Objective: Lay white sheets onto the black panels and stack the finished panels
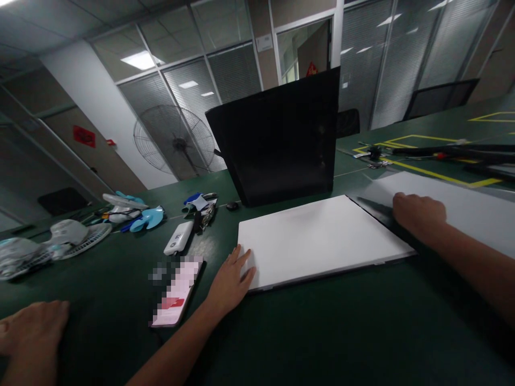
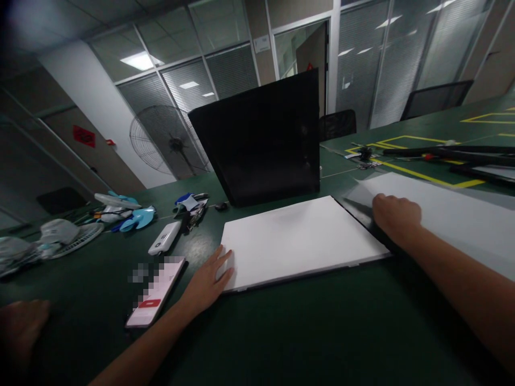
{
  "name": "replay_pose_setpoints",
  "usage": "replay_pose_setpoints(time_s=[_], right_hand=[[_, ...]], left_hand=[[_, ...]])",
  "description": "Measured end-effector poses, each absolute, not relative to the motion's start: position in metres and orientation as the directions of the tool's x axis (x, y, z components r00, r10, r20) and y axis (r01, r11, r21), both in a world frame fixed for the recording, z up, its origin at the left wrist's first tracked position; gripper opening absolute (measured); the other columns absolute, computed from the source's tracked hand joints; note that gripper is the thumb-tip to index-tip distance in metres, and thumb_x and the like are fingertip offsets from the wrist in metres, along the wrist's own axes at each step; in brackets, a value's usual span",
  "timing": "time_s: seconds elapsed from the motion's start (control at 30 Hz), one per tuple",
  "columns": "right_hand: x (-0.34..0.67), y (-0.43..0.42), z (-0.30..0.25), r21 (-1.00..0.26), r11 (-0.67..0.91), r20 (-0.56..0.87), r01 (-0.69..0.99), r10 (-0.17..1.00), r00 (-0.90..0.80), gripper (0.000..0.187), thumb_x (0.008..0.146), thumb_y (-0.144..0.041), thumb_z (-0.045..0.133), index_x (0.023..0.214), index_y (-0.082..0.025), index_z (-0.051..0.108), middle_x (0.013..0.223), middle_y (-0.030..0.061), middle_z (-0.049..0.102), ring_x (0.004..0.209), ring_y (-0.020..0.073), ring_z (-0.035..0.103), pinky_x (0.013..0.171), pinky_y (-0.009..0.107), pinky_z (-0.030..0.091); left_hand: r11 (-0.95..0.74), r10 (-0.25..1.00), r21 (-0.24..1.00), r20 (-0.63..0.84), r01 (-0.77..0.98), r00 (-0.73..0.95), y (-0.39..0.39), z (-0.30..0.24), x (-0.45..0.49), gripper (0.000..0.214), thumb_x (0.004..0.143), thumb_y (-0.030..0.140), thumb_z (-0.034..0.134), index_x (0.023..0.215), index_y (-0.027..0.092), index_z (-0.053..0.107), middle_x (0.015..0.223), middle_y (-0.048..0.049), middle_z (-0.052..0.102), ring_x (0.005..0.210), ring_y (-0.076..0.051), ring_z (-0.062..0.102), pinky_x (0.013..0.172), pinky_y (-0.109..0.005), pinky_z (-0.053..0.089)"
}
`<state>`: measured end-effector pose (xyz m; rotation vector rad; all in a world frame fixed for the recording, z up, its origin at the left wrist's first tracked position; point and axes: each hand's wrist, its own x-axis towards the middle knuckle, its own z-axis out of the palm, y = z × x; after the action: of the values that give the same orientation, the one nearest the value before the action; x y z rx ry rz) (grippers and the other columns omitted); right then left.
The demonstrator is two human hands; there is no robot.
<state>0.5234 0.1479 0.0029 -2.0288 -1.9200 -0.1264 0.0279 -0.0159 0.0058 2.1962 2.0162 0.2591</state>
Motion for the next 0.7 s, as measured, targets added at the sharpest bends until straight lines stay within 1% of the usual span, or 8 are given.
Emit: replay_pose_setpoints(time_s=[0.1,0.23,0.33,0.4,0.47,0.6,0.63,0.7], right_hand=[[0.481,0.122,0.020,-0.082,-0.031,0.297,0.996,0.953,0.054,0.041,0.099,-0.034,0.028,0.097,-0.012,0.062,0.092,0.0265,0.066,0.087,0.0417,0.067,0.067,0.057,0.050],[0.408,0.078,0.021,-0.008,0.284,0.245,0.959,0.930,-0.273,0.031,0.098,-0.034,0.039,0.103,-0.016,0.064,0.096,0.0160,0.070,0.085,0.0311,0.069,0.072,0.047,0.054],[0.369,0.051,0.009,-0.011,0.648,0.211,0.762,0.746,-0.632,0.032,0.099,-0.030,0.042,0.110,-0.019,0.070,0.113,0.0128,0.071,0.100,0.0287,0.069,0.086,0.048,0.055],[0.356,0.040,0.002,-0.047,0.795,0.215,0.605,0.599,-0.771,0.036,0.101,-0.031,0.042,0.119,-0.019,0.070,0.126,0.0126,0.068,0.113,0.0302,0.066,0.095,0.053,0.053],[0.351,0.033,-0.001,-0.113,0.849,0.220,0.517,0.528,-0.820,0.041,0.103,-0.038,0.043,0.134,-0.022,0.064,0.139,0.0102,0.062,0.124,0.0297,0.060,0.103,0.053,0.051],[0.358,0.042,0.003,-0.243,0.893,0.248,0.378,0.434,-0.866,0.059,0.101,-0.047,0.049,0.157,-0.031,0.038,0.157,0.0044,0.044,0.140,0.0235,0.047,0.114,0.046,0.043],[0.364,0.051,0.004,-0.242,0.893,0.278,0.381,0.440,-0.854,0.060,0.101,-0.045,0.048,0.158,-0.031,0.036,0.158,0.0041,0.043,0.142,0.0229,0.044,0.117,0.045,0.040],[0.387,0.077,0.007,-0.201,0.817,0.339,0.540,0.575,-0.745,0.055,0.103,-0.045,0.043,0.156,-0.030,0.040,0.157,0.0035,0.044,0.143,0.0220,0.042,0.121,0.045,0.034]], left_hand=[[-0.082,0.997,0.232,0.017,0.969,0.080,-0.016,0.006,0.028,0.061,0.101,0.050,0.041,0.153,0.018,0.045,0.166,-0.0121,0.025,0.152,-0.030,0.030,0.121,-0.051,0.031],[-0.076,0.997,0.273,0.020,0.959,0.073,-0.017,0.008,0.027,0.063,0.104,0.053,0.029,0.152,0.015,0.047,0.165,-0.0121,0.030,0.153,-0.026,0.030,0.124,-0.048,0.027],[-0.057,0.998,0.312,0.042,0.948,0.046,-0.015,0.008,0.025,0.068,0.104,0.055,0.021,0.153,0.014,0.045,0.162,-0.0106,0.036,0.151,-0.025,0.033,0.124,-0.045,0.027],[-0.049,0.998,0.322,0.043,0.946,0.037,-0.014,0.007,0.024,0.071,0.104,0.057,0.021,0.154,0.013,0.041,0.163,-0.0106,0.036,0.151,-0.025,0.034,0.125,-0.044,0.026],[-0.046,0.999,0.307,0.028,0.951,0.039,-0.013,0.006,0.023,0.075,0.101,0.062,0.028,0.156,0.011,0.037,0.164,-0.0124,0.033,0.151,-0.027,0.033,0.125,-0.044,0.026],[-0.045,0.999,0.249,0.007,0.967,0.044,-0.012,0.001,0.025,0.084,0.094,0.063,0.047,0.158,0.010,0.031,0.165,-0.0162,0.027,0.152,-0.031,0.030,0.123,-0.048,0.028],[-0.049,0.999,0.247,0.013,0.968,0.047,-0.012,0.001,0.025,0.082,0.095,0.060,0.049,0.158,0.012,0.032,0.165,-0.0158,0.026,0.152,-0.031,0.030,0.123,-0.049,0.029],[-0.056,0.998,0.259,0.026,0.964,0.051,-0.012,0.000,0.026,0.072,0.097,0.053,0.048,0.158,0.017,0.035,0.166,-0.0132,0.024,0.152,-0.031,0.031,0.122,-0.050,0.030]])
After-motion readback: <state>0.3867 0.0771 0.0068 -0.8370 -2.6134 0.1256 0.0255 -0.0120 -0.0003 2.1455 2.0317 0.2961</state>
